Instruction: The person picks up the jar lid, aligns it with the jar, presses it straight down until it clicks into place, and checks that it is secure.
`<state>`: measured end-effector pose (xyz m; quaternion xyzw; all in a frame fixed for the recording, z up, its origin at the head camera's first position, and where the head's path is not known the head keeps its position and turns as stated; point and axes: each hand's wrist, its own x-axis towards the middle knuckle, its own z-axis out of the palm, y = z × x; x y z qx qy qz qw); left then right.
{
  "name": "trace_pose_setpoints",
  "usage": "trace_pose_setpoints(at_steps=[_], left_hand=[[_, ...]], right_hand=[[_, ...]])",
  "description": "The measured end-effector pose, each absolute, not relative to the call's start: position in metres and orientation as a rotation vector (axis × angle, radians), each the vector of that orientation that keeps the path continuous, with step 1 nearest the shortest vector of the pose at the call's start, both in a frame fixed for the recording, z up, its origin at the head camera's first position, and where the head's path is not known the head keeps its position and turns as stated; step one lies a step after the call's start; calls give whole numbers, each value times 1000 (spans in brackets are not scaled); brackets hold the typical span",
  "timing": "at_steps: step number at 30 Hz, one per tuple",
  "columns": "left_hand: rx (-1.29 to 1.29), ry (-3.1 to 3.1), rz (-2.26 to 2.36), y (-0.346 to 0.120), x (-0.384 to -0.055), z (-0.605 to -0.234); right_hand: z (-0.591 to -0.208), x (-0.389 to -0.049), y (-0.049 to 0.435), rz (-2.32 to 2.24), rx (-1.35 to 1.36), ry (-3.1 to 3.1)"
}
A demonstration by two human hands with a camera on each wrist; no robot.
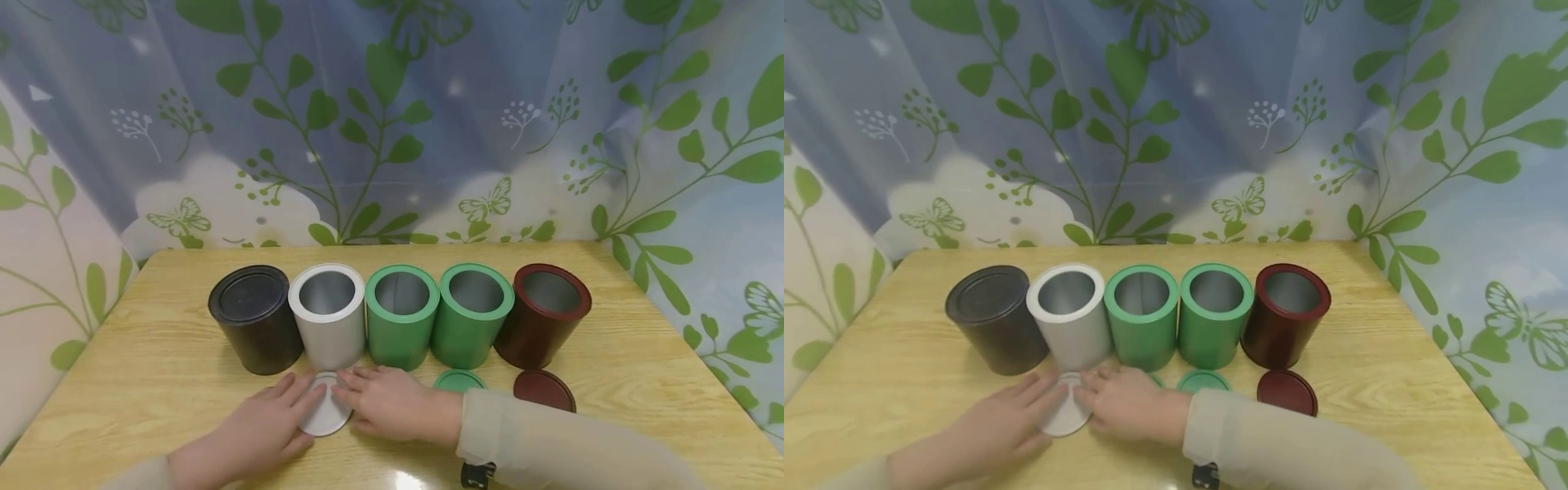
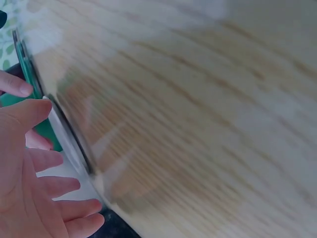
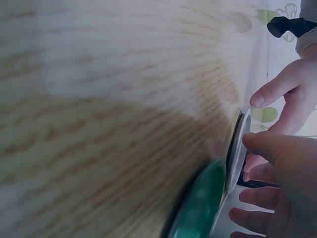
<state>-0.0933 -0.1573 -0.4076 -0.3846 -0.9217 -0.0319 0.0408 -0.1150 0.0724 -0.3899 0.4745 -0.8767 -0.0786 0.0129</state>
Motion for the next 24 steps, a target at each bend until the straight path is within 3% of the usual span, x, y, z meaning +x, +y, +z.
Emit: trace_pose_setpoints(at_steps=[24], left_hand=[[-1319,-2859,-127,-151,-94,-409]], right_hand=[[-400,-119,62,-230,1523,-2677]])
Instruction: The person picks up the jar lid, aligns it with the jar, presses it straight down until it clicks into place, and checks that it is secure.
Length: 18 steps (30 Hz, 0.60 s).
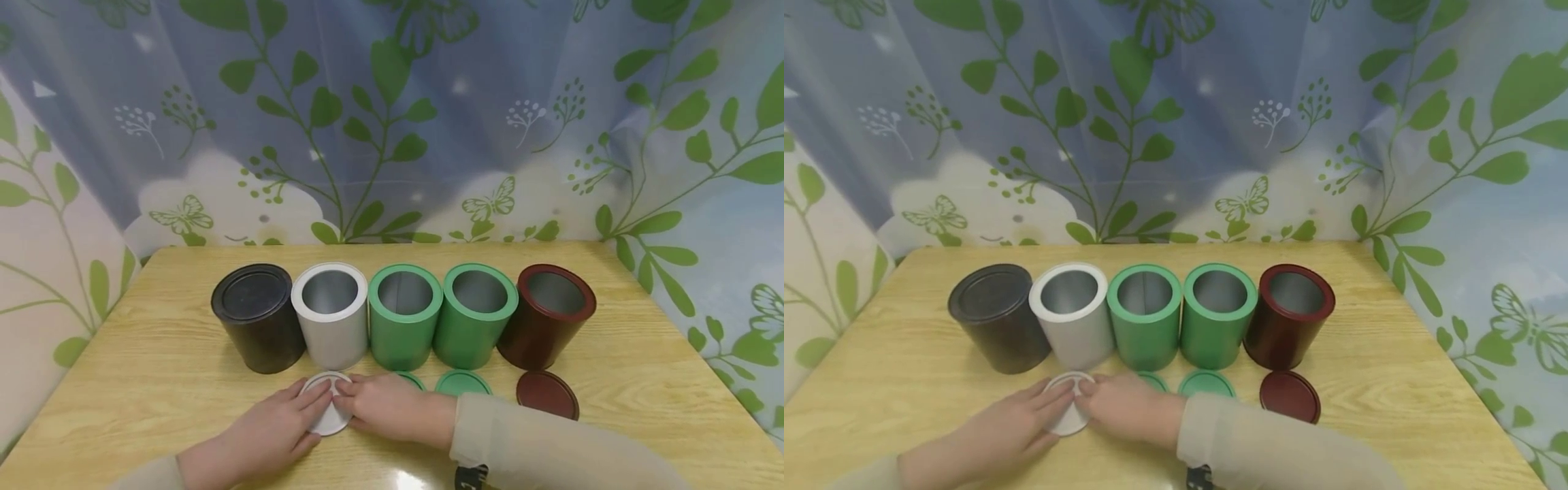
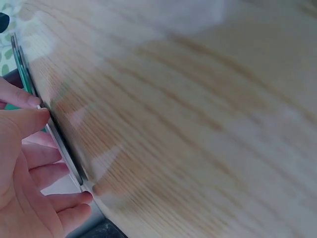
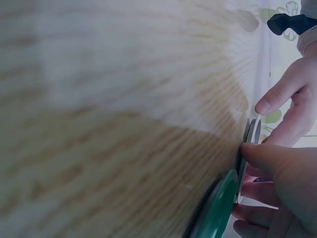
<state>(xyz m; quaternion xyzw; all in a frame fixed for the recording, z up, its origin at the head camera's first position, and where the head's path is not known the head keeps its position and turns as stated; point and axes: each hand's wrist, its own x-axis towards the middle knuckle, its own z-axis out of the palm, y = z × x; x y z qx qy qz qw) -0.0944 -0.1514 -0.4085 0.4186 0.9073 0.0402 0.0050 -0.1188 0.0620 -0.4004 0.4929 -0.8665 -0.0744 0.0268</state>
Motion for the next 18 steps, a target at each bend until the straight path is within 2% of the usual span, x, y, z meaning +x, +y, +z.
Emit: trace_pose_setpoints(at_steps=[18], left_hand=[[1472,2957,112,-154,-89,-389]], right_hand=[[-374,-109,70,-194,1467,-2633]])
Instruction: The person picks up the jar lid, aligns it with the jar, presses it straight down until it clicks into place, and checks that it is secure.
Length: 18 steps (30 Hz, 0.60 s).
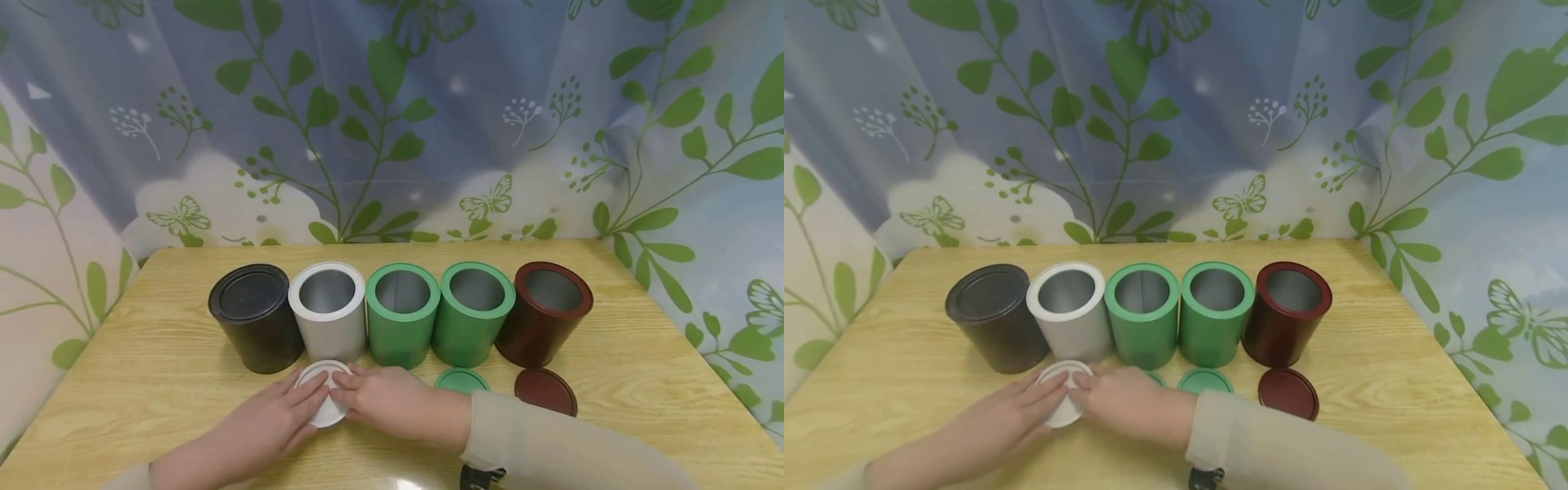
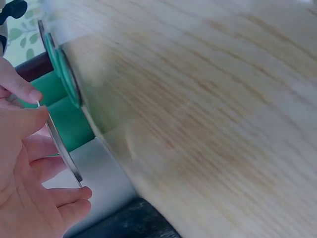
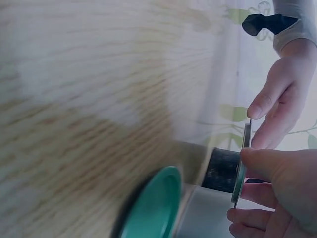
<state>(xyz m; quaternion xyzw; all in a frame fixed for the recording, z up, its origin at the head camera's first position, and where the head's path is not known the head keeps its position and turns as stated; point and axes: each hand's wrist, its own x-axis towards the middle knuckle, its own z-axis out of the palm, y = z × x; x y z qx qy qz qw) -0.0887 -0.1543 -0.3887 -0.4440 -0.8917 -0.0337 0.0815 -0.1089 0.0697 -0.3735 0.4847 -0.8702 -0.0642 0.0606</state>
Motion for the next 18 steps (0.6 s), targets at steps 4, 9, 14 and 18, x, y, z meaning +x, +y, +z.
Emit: trace_pose_setpoints(at_steps=[4,9,14,18], left_hand=[[-1320,-2630,-103,-156,-87,-384],[-1323,-2543,-116,-158,-84,-375],[-1320,-2465,-116,-159,-83,-368],[-1318,-2467,-123,-159,-82,-360]], right_hand=[[-367,-105,71,-210,1441,-2580],[-360,-102,73,-185,1420,-2503],[-351,-99,75,-117,1411,-2460],[-347,-98,77,-93,1399,-2441]])
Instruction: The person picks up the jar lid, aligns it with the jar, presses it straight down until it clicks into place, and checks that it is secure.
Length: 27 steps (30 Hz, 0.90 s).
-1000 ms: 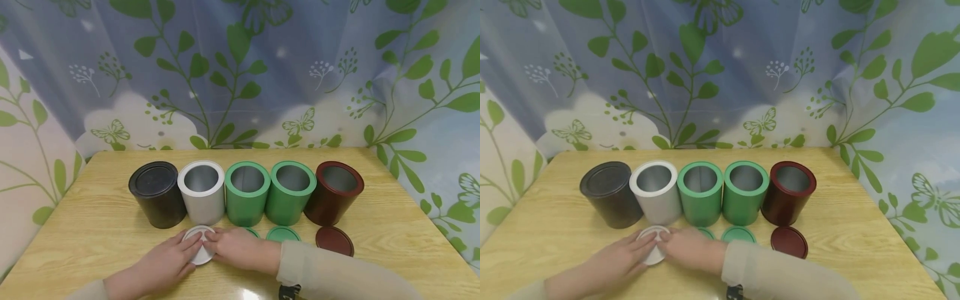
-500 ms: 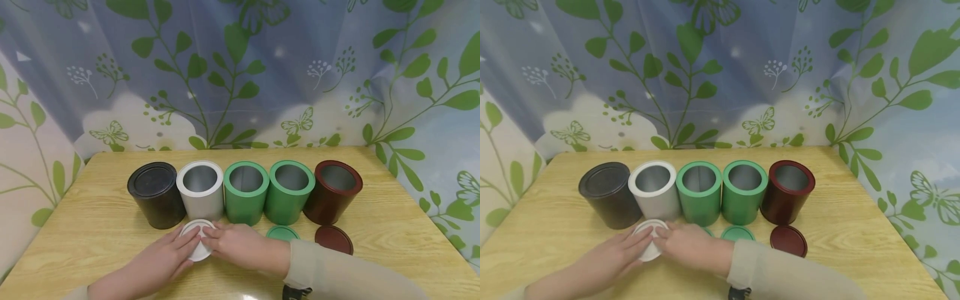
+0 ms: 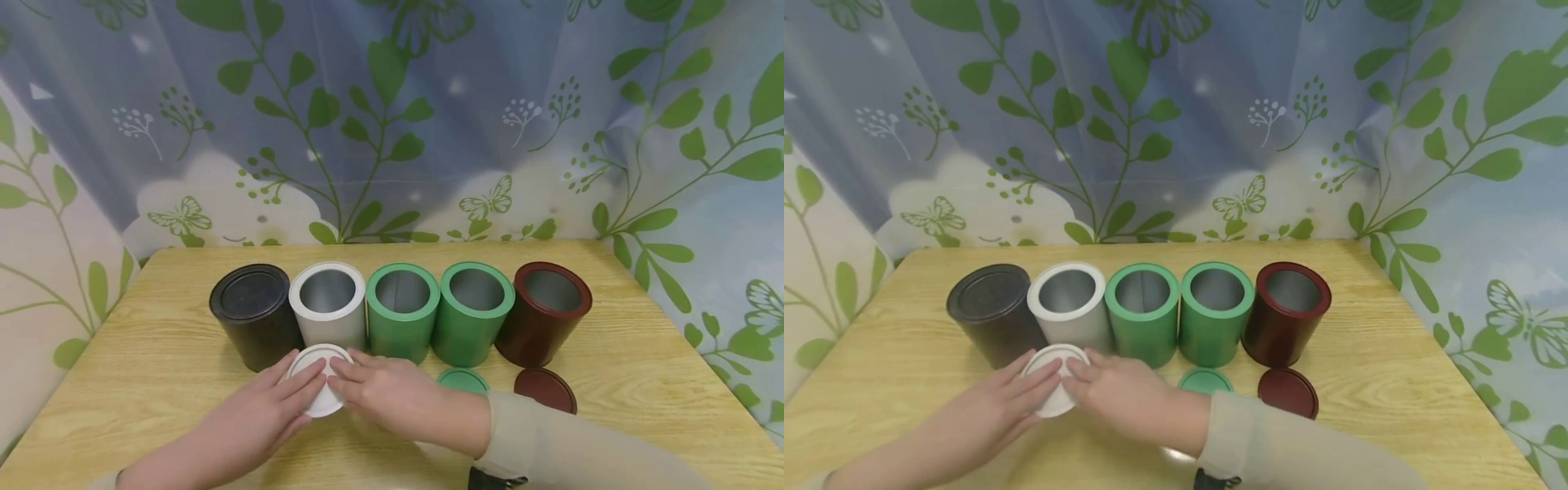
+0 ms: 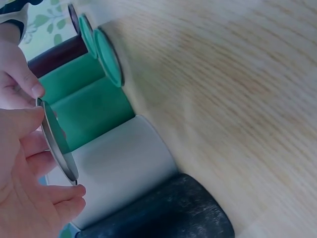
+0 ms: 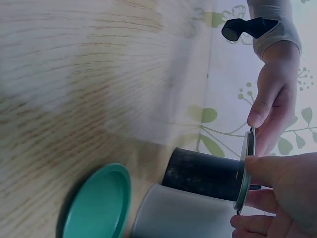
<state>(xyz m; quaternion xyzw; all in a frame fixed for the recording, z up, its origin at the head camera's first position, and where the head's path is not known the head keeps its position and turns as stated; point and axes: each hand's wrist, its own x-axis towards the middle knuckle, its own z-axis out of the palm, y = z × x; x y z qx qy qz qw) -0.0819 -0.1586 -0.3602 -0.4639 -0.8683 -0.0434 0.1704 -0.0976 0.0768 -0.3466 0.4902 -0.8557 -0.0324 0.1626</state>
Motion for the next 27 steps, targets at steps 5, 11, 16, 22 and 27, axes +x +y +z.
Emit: trace_pose_setpoints(at_steps=[5,11,16,22,27], left_hand=[[-1308,-2422,-144,-157,-81,-352],[-1291,-2344,-193,-155,-83,-345],[-1295,-2323,-212,-154,-87,-340],[-1291,-2330,-222,-154,-92,-334],[-1304,-2334,-218,-156,-98,-329]], right_hand=[[-342,-96,79,-68,1369,-2372],[-335,-97,82,-24,1346,-2309],[-329,-99,83,-3,1330,-2285],[-323,-102,83,44,1303,-2288],[-320,-108,82,100,1304,-2296]])
